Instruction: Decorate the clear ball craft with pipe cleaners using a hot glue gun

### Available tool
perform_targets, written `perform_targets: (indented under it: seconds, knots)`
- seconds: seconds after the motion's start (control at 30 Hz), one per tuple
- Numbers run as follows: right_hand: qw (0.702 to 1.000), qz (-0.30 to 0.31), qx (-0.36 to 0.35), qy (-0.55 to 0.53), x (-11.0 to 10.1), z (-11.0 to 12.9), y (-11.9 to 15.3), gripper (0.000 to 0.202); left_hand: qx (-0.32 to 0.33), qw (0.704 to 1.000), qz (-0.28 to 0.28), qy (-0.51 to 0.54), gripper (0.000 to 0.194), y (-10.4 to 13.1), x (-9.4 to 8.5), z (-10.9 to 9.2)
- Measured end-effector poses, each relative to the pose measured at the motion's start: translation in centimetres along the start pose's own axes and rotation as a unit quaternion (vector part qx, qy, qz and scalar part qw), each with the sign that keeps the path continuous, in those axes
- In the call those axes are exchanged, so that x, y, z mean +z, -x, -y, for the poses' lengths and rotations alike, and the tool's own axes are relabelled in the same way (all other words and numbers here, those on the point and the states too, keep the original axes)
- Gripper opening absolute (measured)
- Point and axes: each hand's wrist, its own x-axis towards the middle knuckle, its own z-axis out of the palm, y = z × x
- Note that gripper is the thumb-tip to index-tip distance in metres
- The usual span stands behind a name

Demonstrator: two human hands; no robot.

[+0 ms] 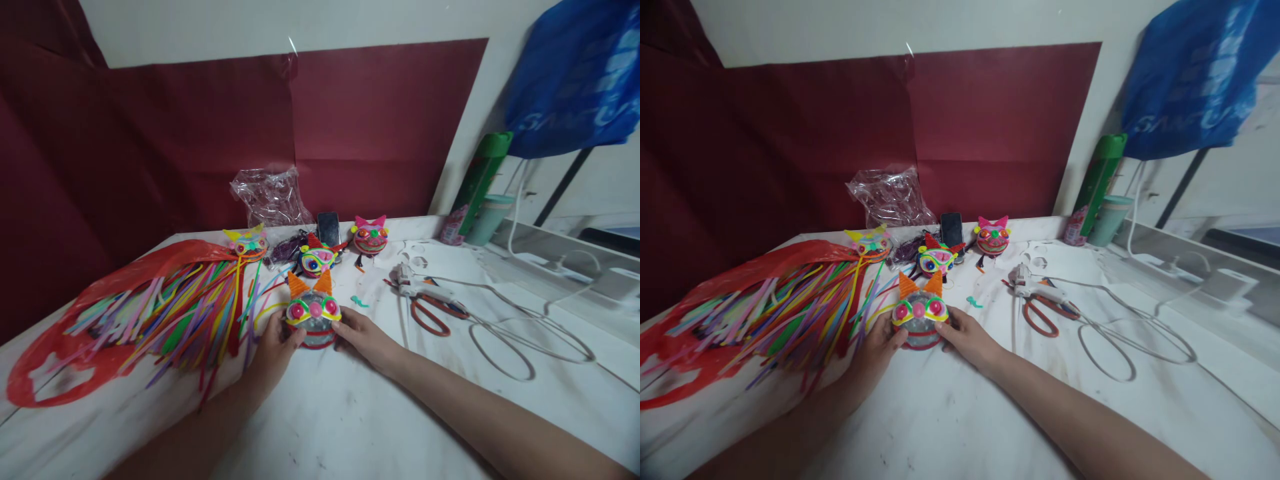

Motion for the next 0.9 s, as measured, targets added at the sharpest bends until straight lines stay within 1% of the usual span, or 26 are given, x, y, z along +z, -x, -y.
perform_targets:
  seconds: [0.13,0.27,0.37,0.47,0.7,0.9]
  knots:
    - [1.000,0.009,-0.012,-0.009,-0.1,0.0,0.1,0.053,0.022,0.999,0.025,0.013,0.042,0.1,0.0,0.0]
    - [0.999,0.019,-0.003,-0.027,-0.2,0.1,0.1,0.054,0.043,0.998,0.035,0.025,0.045,0.1,-0.3,1.0]
    - [0.998,0.037,-0.012,-0.047,-0.3,-0.1,0.0,0.056,0.058,0.997,0.025,0.041,0.055,0.1,-0.4,2.0]
    - [0.996,0.054,-0.026,-0.061,-0.4,-0.2,-0.1,0.058,0.060,0.997,0.010,0.042,0.062,0.2,-0.4,2.4]
    - [0.996,0.062,-0.039,-0.059,-0.1,0.3,0.0,0.063,0.049,0.999,0.012,0.018,0.064,0.7,-0.4,2.2]
    - [0.998,0.041,-0.028,-0.028,-0.1,0.1,0.0,0.065,0.028,0.999,0.028,-0.003,0.062,1.0,-0.2,1.5]
